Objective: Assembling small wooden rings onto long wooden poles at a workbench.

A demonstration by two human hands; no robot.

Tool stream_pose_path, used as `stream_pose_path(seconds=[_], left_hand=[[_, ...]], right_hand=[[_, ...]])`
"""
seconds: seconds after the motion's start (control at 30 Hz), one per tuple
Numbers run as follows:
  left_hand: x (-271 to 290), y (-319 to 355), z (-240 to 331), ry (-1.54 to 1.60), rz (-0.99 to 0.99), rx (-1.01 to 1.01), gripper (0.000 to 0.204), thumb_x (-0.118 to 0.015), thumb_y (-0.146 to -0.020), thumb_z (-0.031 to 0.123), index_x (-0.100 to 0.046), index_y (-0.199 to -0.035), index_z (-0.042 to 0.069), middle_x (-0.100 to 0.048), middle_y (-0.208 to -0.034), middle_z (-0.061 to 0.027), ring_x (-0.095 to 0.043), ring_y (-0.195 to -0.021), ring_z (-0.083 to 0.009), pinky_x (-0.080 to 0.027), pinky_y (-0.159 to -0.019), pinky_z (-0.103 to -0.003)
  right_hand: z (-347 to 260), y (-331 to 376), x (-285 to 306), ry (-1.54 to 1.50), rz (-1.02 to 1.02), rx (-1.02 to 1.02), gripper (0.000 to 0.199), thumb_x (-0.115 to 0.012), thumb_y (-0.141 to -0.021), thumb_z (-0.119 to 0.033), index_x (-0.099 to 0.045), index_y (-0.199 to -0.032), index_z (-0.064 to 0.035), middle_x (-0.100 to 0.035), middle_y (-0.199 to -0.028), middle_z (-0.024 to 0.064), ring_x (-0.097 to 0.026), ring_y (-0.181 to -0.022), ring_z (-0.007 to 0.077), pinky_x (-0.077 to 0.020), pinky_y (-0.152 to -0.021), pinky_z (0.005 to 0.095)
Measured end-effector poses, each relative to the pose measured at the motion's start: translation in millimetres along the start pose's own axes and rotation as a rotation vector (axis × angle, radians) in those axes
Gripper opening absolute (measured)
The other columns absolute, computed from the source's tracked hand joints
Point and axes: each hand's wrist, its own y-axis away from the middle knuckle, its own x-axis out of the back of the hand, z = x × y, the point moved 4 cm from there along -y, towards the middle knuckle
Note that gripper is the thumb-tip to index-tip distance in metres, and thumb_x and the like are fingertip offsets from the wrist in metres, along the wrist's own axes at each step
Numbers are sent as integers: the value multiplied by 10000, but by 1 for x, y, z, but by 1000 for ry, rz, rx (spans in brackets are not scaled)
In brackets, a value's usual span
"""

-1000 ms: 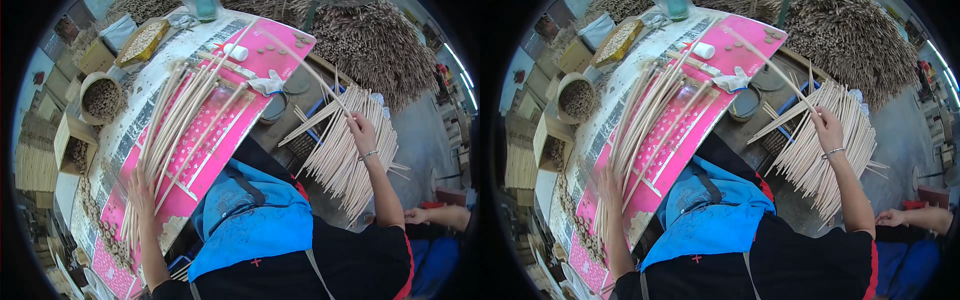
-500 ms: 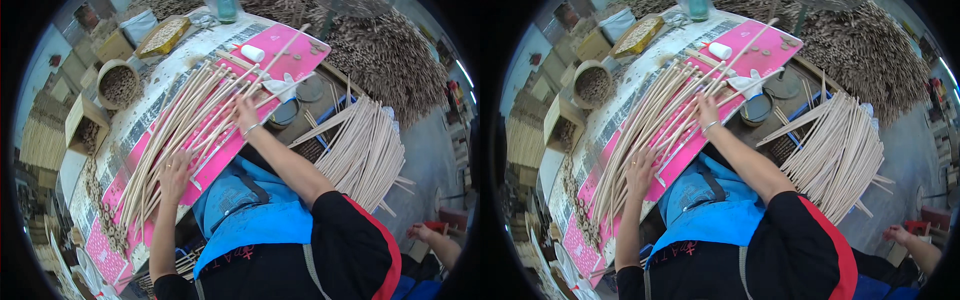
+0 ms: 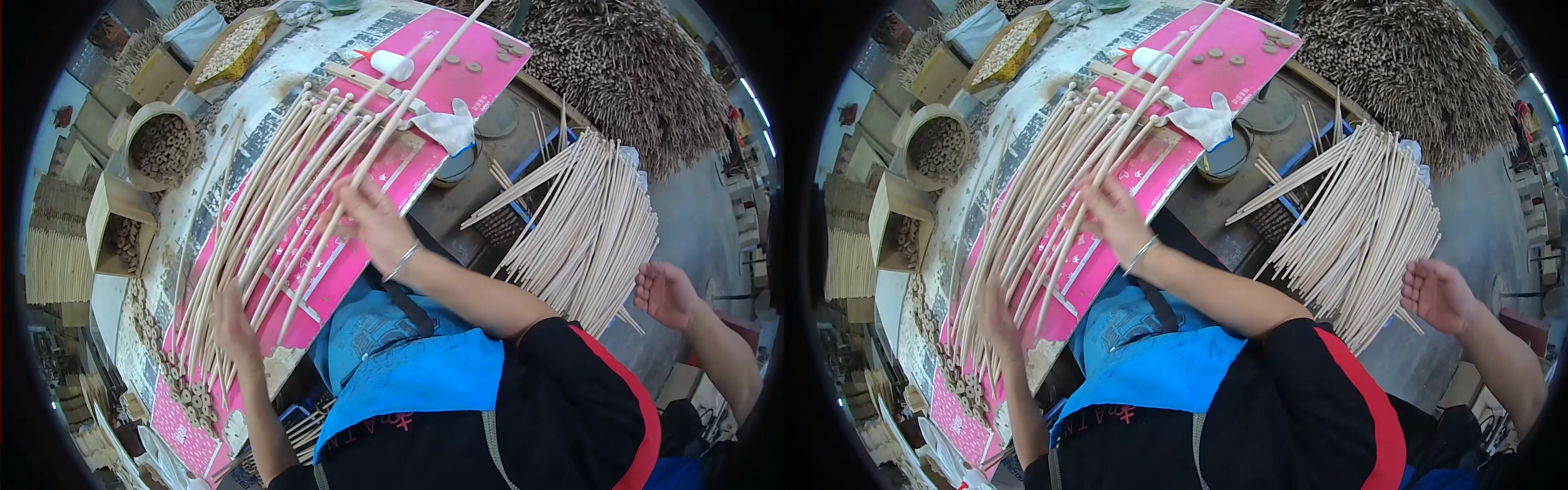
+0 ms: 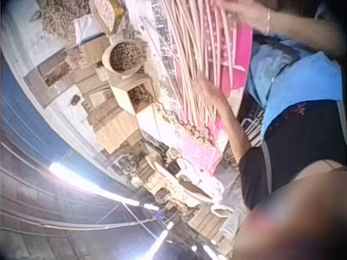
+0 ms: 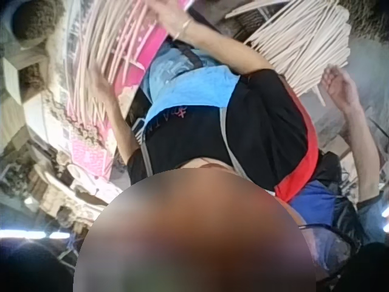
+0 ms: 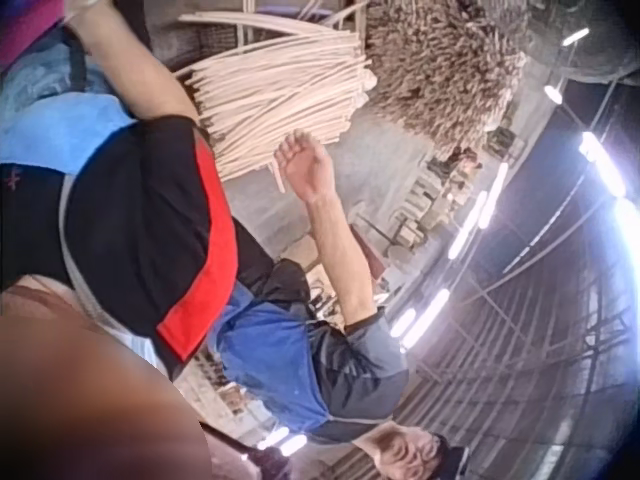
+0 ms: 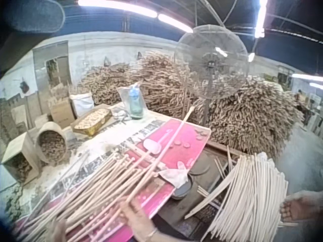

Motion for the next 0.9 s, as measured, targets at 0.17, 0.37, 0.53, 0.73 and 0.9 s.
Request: stream_pose_path(seconds=[0.17,0.37,0.53,0.73,0.9], left_hand=[[4,31,-86,88,-116,286,439,-507,-971,57,-530,-1409,57,-604,-1313,-209,-585,-1174,-380,-476,-970,-424],[10,-30,-12,144,-286,51,588,-567,-967,177,-385,-1519,91,-392,-1549,-172,-342,-1439,-363,-269,-1179,-462],[-60,-16,37,-96,-316,-142,569,-587,-896,108,-475,-1453,88,-444,-1503,-165,-358,-1435,-336,-255,-1170,-499],[-54,-27,26,-23,-296,-57,576,-476,-860,-27,-509,-1424,86,-483,-1471,-126,-459,-1351,-321,-339,-1115,-463],[-42,-7,-13,42,-274,160,568,-502,-840,-5,-542,-1399,88,-563,-1368,-127,-535,-1236,-339,-390,-1058,-464]], right_hand=[[143,-46,7,633,-99,-223,249,-544,-1003,-250,-554,-1049,-5,-677,-810,95,-678,-632,176,-576,-530,331],[122,-52,-7,648,-407,-491,251,-466,-975,-139,-599,-934,69,-720,-837,172,-723,-619,271,-603,-526,367],[114,-41,2,653,-516,-43,217,-586,-959,-177,-687,-1039,-3,-721,-830,89,-692,-665,126,-558,-558,289],[33,-57,17,711,-388,-229,247,-538,-1016,-180,-651,-1187,-42,-695,-868,25,-643,-705,81,-524,-613,221],[16,-144,-38,925,-393,-140,265,-571,-1001,-187,-651,-1220,-60,-683,-932,17,-632,-744,66,-537,-674,231]])
